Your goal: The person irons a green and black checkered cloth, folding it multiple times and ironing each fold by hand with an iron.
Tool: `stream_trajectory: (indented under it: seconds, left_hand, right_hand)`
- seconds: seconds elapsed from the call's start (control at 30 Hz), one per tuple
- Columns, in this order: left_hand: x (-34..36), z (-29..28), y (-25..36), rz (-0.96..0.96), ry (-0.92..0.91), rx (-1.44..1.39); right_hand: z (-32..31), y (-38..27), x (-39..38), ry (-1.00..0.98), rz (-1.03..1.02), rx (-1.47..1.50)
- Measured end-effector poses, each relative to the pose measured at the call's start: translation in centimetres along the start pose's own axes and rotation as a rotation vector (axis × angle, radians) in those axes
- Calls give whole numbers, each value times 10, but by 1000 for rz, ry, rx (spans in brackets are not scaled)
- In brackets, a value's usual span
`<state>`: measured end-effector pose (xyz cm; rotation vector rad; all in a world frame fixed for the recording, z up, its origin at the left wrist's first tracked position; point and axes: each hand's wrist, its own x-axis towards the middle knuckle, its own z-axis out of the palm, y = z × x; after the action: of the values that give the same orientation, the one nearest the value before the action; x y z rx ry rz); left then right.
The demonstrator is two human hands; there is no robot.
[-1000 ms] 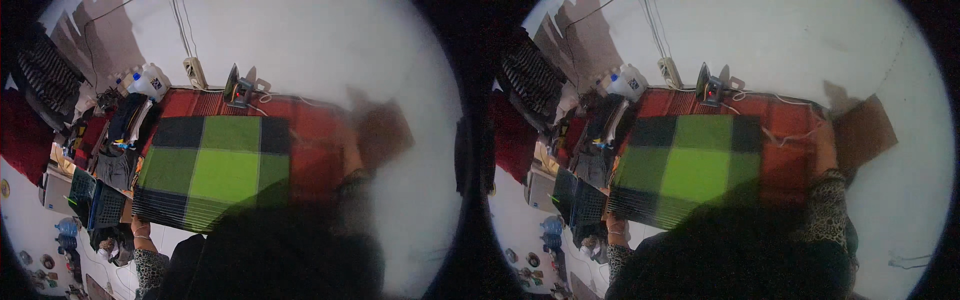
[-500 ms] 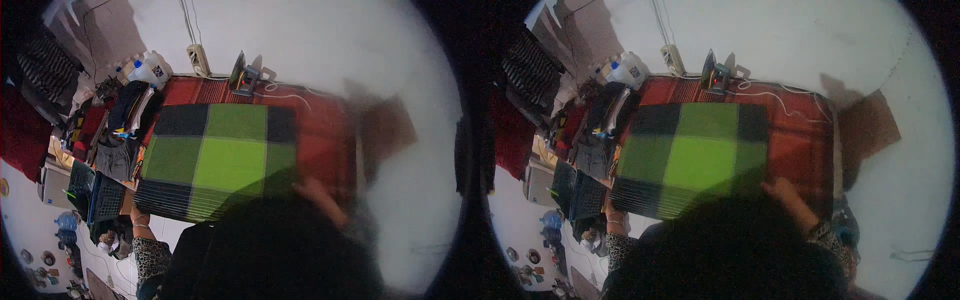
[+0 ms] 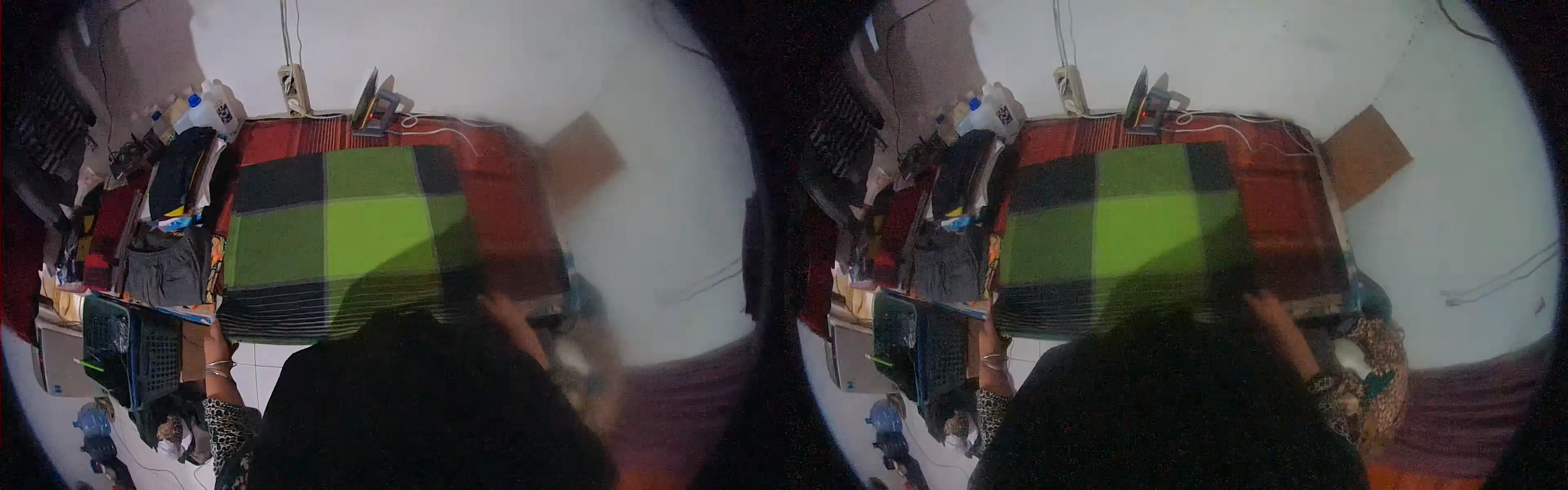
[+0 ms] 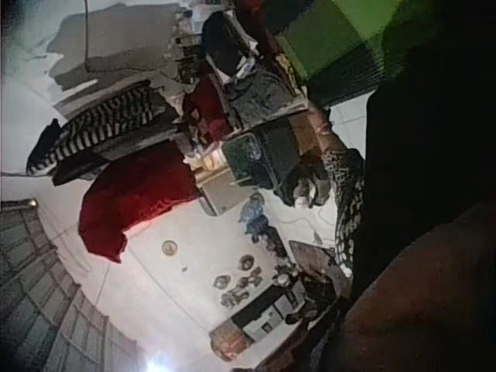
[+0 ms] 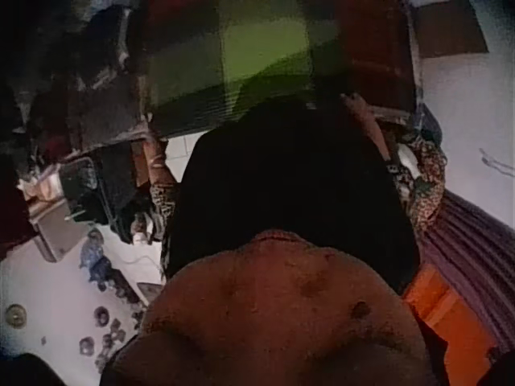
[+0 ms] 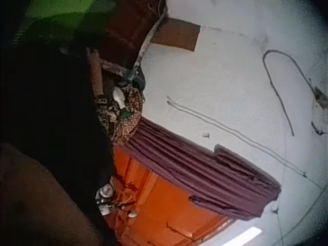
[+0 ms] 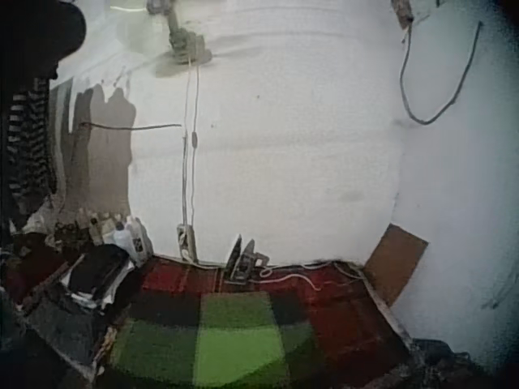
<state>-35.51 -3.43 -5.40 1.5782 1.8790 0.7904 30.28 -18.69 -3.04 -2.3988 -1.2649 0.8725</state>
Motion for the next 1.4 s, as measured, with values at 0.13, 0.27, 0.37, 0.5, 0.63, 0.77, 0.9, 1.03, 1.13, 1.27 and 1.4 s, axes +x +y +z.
stream_trajectory:
  seconds: [0.13,0.27,0.37,0.5,0.63,0.77,0.9,1.03,1.13,1.27,1.4]
  left_hand:
    - [-3,-42,96,43,194,-453]
    - [6,-89,195,113,159,-1171]
    - [11,-147,258,231,63,-1405]
    - [10,-182,308,345,126,-1414]
    - [50,-150,351,261,8,-1285]
    - [137,-129,369,220,81,-1344]
    - [160,-137,435,253,104,-1402]
    - [138,-153,441,352,146,-1262]
    - [138,-128,406,342,20,-1315]
    - [105,-69,309,286,48,-797]
    - [110,28,103,596,208,198]
  right_hand:
    - [-41,-31,-16,87,49,53]
    - [-108,-152,-123,403,-205,865]
    - [-156,-176,-162,524,-295,1257]
    - [-208,-173,-140,471,-480,1373]
    - [-245,-181,-89,478,-498,1011]
    - [-268,-206,-28,499,-485,1074]
    - [-321,-220,-25,647,-549,959]
    - [-340,-208,-8,549,-611,924]
    - [-313,-175,8,546,-497,888]
    - [-242,-115,31,528,-304,641]
    - [-136,-45,70,395,-147,-60]
